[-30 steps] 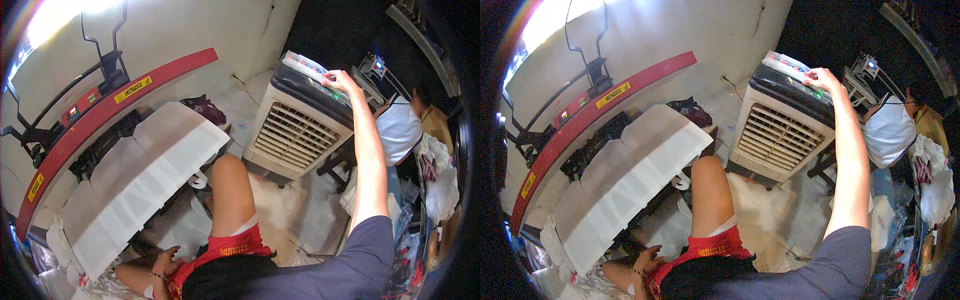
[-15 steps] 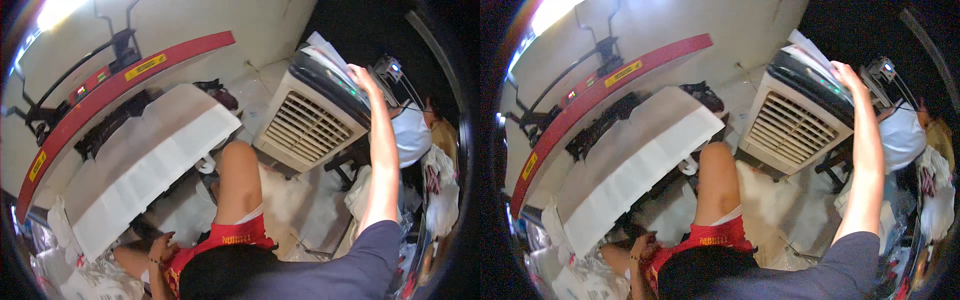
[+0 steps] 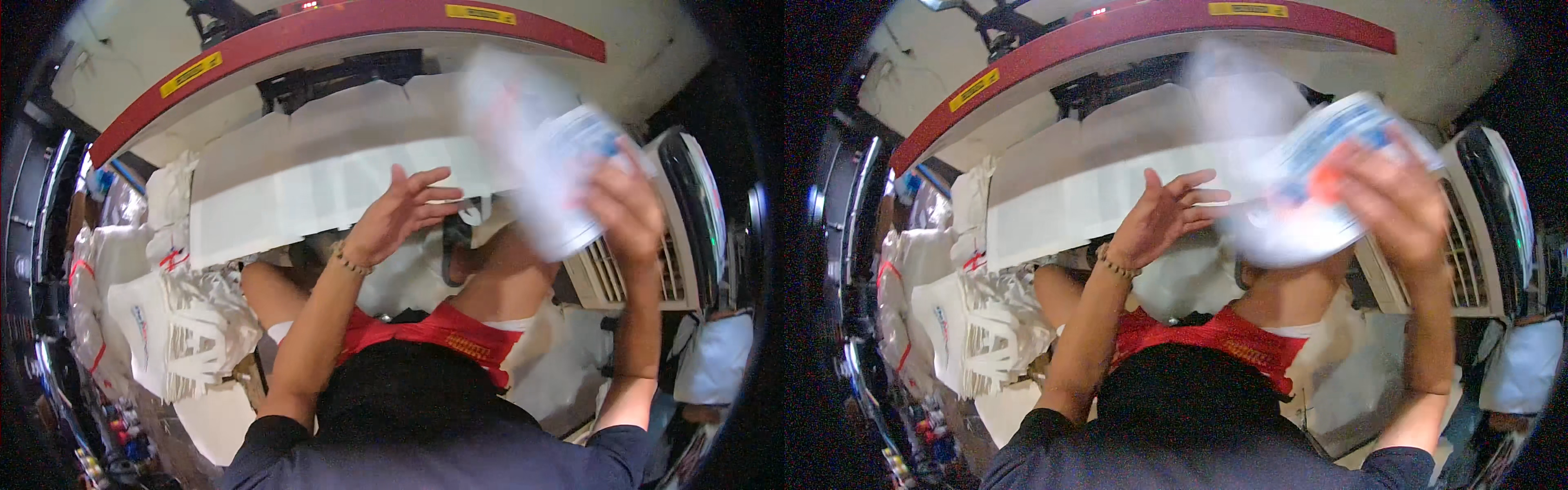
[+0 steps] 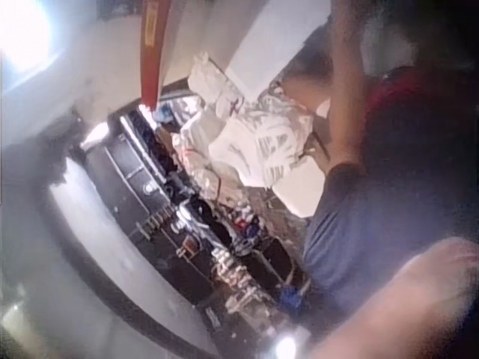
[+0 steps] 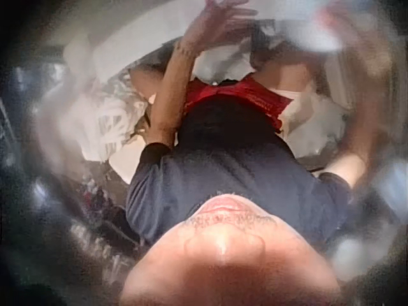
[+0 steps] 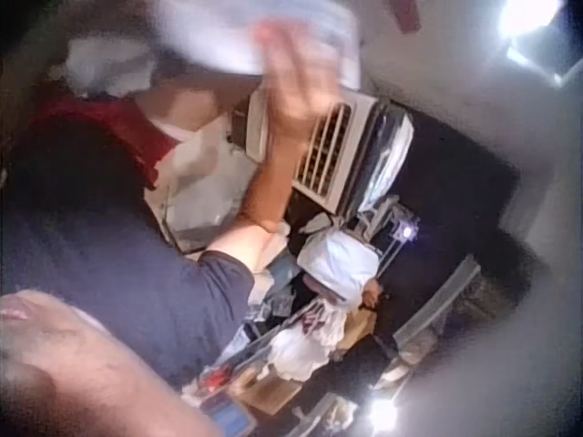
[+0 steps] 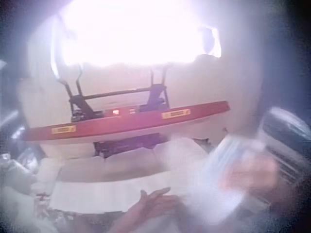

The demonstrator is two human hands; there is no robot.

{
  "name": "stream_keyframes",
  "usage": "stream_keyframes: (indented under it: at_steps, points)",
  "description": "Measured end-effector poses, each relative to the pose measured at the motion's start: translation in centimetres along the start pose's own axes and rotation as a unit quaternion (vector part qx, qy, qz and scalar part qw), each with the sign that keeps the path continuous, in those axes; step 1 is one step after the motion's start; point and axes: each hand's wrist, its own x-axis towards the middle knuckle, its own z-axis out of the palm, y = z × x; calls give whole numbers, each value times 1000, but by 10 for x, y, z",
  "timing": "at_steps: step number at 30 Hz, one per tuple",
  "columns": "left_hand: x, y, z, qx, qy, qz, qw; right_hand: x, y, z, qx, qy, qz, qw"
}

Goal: The person places white bags onto a heat press, positions printed logos on the fabric, and lowers the machine handle to apply heat before removing the bags.

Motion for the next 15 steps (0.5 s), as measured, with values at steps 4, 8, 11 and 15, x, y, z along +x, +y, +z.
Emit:
stream_keyframes:
  at_steps: [4, 8, 11, 15]
  points:
    - [-6, 6, -7, -5, -11, 35, 999, 14, -52, 81, 106, -42, -21, 993]
    - [-37, -9, -39, 135, 216, 81, 964, 13, -95, 160, 192, 104, 195, 956]
    - [-59, -25, -81, 209, 347, 80, 911, 5, -145, 244, 550, 233, 515, 614]
    - [-73, -34, -105, 244, 401, 99, 878, -6, -173, 279, 686, 91, 569, 444]
